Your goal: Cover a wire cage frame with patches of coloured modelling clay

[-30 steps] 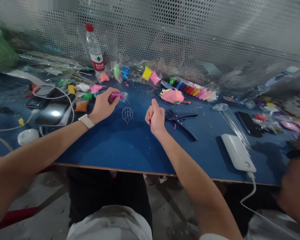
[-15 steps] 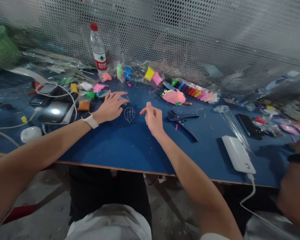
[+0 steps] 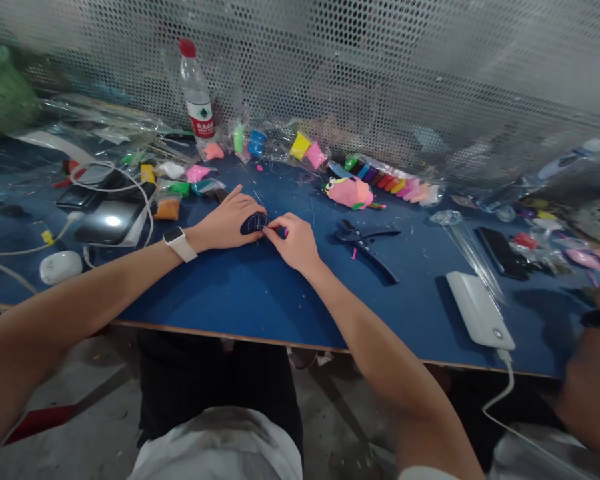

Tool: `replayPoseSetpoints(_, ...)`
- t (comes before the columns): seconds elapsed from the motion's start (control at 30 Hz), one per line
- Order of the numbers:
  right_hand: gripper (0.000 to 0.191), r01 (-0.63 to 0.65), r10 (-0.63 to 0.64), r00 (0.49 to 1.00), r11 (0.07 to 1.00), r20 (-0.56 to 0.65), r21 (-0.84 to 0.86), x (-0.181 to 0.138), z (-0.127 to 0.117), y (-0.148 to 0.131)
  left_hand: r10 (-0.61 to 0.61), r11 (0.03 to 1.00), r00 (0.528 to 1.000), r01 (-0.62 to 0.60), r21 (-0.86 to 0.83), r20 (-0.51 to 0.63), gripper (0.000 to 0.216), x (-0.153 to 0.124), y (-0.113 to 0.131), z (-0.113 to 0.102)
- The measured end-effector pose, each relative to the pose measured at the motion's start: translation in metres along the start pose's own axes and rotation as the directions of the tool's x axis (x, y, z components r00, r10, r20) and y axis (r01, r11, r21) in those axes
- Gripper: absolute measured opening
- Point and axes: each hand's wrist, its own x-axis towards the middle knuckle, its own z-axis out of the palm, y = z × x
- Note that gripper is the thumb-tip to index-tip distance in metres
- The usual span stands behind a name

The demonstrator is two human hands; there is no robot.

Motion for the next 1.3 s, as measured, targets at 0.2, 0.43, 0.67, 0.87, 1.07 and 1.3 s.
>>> replayPoseSetpoints(0.2,0.012,0.014,-0.014,1.0,1.0,-0.008,0.02,-0.004,-0.007,0.003,-0.013,0.996,1.0,0.014,-0.084,0.007,0.05,0.0,0.002,-0.006)
replayPoseSetpoints(0.43,0.013,0.071,-0.071,0.997,0.997,-0.012,0.018,-0.006,-0.007,0.012,-0.023,0.985,0.997,0.035,-0.168,0.073,0.051,0.002,0.005,-0.007)
replayPoseSetpoints(0.67,0.043,0.008,-0.013,0.999,0.995,0.048,0.102,0.001,-0.008,0.014,-0.065,0.976,0.992,0.085,-0.198,0.107,0.047,0.001,0.006,-0.01)
replayPoseSetpoints(0.87,0.037,0.025,-0.031,0.994,0.998,0.101,0.052,0.004,-0.01,0.009,-0.145,0.959,0.986,0.161,-0.234,0.086,0.048,-0.005,0.006,-0.012)
replayPoseSetpoints(1.07,0.043,-0.046,0.043,0.991,0.999,0.129,0.019,0.004,-0.011,0.005,-0.123,0.969,0.989,0.137,-0.204,0.076,0.048,-0.008,0.007,-0.012)
replayPoseSetpoints(1.3,0.05,-0.039,0.033,0.988,0.998,0.153,0.041,0.006,-0.012,0.009,-0.133,0.962,0.988,0.147,-0.229,0.079,0.046,-0.007,0.006,-0.014)
